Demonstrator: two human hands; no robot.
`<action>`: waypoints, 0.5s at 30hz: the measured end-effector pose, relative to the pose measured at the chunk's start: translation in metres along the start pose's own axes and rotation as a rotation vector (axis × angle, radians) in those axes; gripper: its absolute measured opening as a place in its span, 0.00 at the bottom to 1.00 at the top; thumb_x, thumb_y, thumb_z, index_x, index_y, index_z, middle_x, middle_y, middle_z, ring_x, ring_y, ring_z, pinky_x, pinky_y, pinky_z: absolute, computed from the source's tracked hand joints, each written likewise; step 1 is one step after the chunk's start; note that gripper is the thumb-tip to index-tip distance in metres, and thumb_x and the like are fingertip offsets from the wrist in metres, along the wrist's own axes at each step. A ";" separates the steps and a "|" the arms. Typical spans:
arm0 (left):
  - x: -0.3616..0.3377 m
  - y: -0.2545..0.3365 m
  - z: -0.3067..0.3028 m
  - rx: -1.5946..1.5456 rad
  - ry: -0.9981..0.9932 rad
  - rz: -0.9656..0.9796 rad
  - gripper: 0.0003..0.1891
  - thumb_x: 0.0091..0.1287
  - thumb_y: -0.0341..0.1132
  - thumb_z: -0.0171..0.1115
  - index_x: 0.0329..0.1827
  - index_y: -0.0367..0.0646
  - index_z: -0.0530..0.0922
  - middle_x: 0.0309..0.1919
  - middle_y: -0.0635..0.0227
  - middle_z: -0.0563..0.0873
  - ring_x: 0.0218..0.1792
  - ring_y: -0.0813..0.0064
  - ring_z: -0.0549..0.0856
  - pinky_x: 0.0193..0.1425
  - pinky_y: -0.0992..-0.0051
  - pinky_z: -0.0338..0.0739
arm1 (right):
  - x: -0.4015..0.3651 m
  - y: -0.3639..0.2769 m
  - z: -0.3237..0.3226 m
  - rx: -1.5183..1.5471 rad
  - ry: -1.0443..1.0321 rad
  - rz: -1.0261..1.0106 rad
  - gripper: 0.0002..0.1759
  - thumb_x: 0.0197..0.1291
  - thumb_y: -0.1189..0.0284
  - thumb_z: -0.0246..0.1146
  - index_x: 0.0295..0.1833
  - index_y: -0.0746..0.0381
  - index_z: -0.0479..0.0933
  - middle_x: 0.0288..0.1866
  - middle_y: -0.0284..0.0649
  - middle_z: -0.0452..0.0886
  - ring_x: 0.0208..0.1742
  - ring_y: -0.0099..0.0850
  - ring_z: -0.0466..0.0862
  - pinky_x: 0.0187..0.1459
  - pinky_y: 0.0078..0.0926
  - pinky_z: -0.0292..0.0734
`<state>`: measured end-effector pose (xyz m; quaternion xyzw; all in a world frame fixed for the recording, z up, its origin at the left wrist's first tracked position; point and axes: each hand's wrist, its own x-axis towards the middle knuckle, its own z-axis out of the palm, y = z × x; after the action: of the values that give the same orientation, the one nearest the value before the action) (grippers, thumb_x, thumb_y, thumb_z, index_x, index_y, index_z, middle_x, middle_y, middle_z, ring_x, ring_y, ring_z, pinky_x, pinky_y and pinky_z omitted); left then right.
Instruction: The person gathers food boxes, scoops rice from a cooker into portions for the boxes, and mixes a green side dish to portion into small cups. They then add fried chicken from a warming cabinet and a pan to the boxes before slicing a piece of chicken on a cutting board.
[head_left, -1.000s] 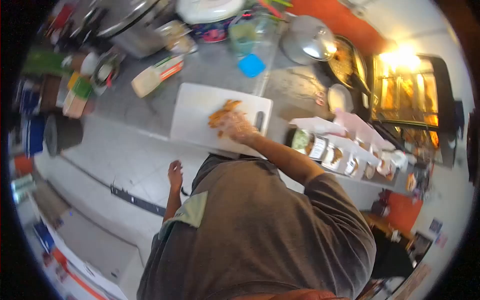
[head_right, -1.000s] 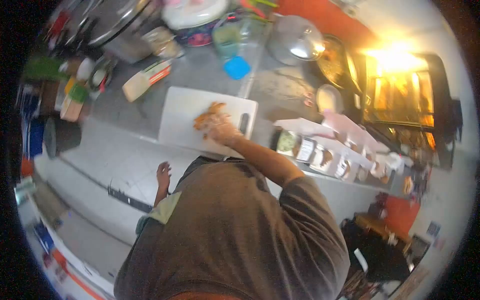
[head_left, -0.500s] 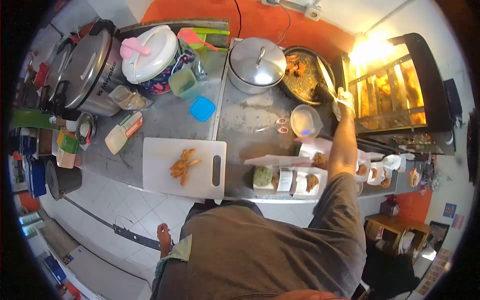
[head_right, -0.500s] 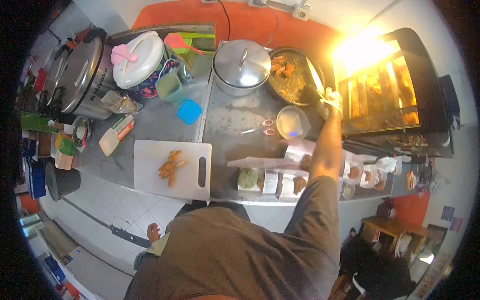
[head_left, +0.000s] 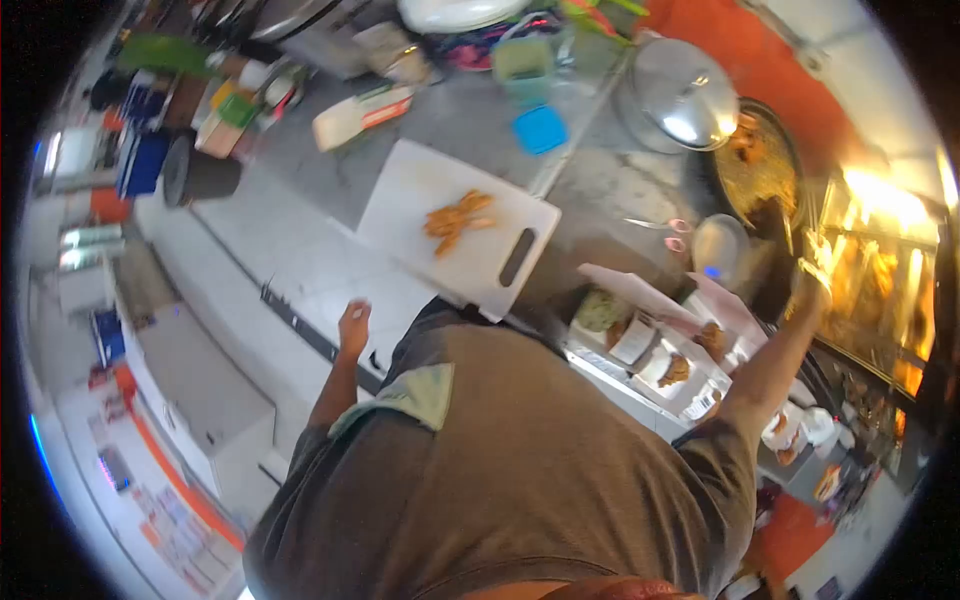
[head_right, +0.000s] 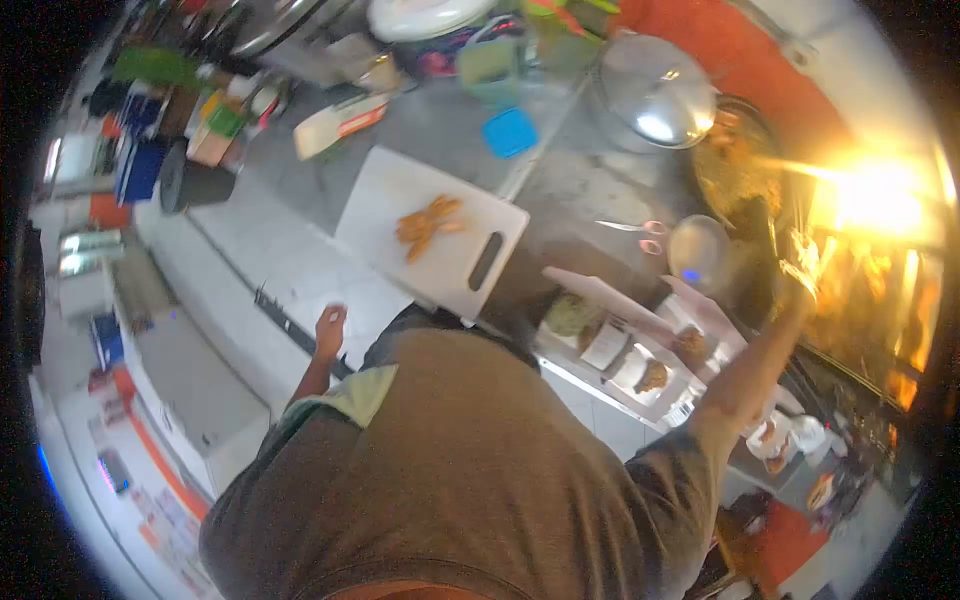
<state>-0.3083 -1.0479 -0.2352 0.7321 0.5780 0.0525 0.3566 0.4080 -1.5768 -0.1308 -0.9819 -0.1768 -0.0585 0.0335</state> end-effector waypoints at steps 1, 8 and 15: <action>0.015 -0.012 0.002 0.021 0.113 0.172 0.11 0.68 0.36 0.58 0.45 0.37 0.77 0.34 0.60 0.84 0.36 0.67 0.83 0.45 0.72 0.77 | -0.010 -0.016 -0.026 0.011 0.043 -0.005 0.20 0.65 0.60 0.50 0.57 0.60 0.69 0.45 0.40 0.75 0.41 0.32 0.75 0.44 0.32 0.71; 0.108 0.102 -0.017 -0.220 0.321 0.368 0.08 0.65 0.33 0.61 0.44 0.40 0.78 0.38 0.64 0.84 0.40 0.70 0.82 0.45 0.70 0.76 | -0.160 -0.256 -0.054 0.926 -0.233 0.116 0.14 0.60 0.65 0.54 0.47 0.62 0.72 0.36 0.44 0.77 0.36 0.38 0.75 0.39 0.36 0.70; 0.190 0.200 0.050 -0.317 -0.073 0.814 0.10 0.64 0.36 0.61 0.46 0.43 0.78 0.43 0.65 0.82 0.46 0.66 0.80 0.50 0.65 0.74 | -0.245 -0.535 0.028 0.380 -0.751 -0.275 0.19 0.66 0.66 0.46 0.55 0.69 0.66 0.31 0.61 0.80 0.37 0.58 0.82 0.36 0.53 0.75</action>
<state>-0.0601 -0.9185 -0.2189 0.8380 0.2140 0.2507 0.4349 -0.0052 -1.1583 -0.1659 -0.8788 -0.3131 0.3323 0.1389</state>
